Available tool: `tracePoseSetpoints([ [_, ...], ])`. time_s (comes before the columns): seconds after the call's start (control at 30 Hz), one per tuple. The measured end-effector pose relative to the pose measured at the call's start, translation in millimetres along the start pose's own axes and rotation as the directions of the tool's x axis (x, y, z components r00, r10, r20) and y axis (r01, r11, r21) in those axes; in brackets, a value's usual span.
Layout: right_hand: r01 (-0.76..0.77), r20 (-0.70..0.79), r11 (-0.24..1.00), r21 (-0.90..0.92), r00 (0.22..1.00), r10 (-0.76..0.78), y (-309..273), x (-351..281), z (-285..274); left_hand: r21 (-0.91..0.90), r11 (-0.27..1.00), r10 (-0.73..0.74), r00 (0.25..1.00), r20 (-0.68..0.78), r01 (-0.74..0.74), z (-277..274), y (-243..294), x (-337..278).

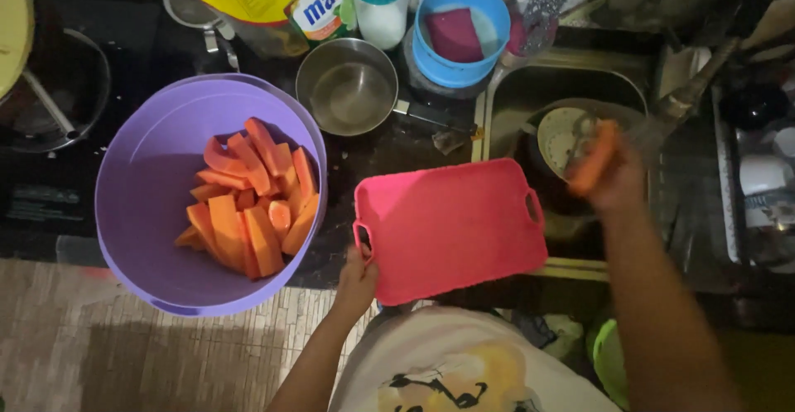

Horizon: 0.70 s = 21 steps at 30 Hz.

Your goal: The person is washing sliced papaya pieces under a kitchen faucet and organizing them into a purple bowl.

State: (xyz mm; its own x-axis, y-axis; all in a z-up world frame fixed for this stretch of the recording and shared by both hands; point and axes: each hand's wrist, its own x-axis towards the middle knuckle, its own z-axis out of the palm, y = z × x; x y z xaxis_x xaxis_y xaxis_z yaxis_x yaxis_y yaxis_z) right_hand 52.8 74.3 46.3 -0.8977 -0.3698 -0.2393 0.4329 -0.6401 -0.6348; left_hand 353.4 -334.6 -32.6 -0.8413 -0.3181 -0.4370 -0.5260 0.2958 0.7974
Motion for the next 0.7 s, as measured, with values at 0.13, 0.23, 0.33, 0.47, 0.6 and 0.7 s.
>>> tracePoseSetpoints([
  [0.13, -0.067, -0.606, 0.993, 0.097, 0.788, 0.112, -45.9, 46.7, -53.6, -0.183, 0.983, -0.014, 1.0, -0.006, 0.012, -2.0, 39.0, -9.2],
  [0.23, 0.086, -0.6, 0.961, 0.263, 0.794, 0.093, -51.9, 49.7, -56.0, -0.244, 0.969, -0.027, 0.999, 0.029, 0.034, -1.4, 68.8, -18.4],
  [0.33, 0.285, -0.615, 0.882, 0.374, 0.789, 0.006, -54.1, 49.7, -51.5, -0.322, 0.945, -0.055, 0.998, 0.042, 0.066, 5.1, 90.8, -22.5],
  [0.47, 0.402, -0.675, 0.778, 0.483, 0.737, 0.038, -58.7, 67.2, -85.3, -0.293, 0.956, -0.005, 0.999, -0.039, -0.007, 26.8, 82.2, -14.2],
  [0.6, 0.481, -0.666, 0.598, 0.641, 0.736, 0.123, -61.2, 64.9, -79.3, -0.284, 0.957, -0.061, 0.998, -0.013, 0.055, 30.4, 93.5, -17.5],
  [0.7, 0.559, -0.703, 0.495, 0.666, 0.693, 0.163, -64.8, 66.0, -79.7, -0.267, 0.955, -0.129, 0.991, 0.022, 0.13, 29.7, 101.2, -21.2],
])
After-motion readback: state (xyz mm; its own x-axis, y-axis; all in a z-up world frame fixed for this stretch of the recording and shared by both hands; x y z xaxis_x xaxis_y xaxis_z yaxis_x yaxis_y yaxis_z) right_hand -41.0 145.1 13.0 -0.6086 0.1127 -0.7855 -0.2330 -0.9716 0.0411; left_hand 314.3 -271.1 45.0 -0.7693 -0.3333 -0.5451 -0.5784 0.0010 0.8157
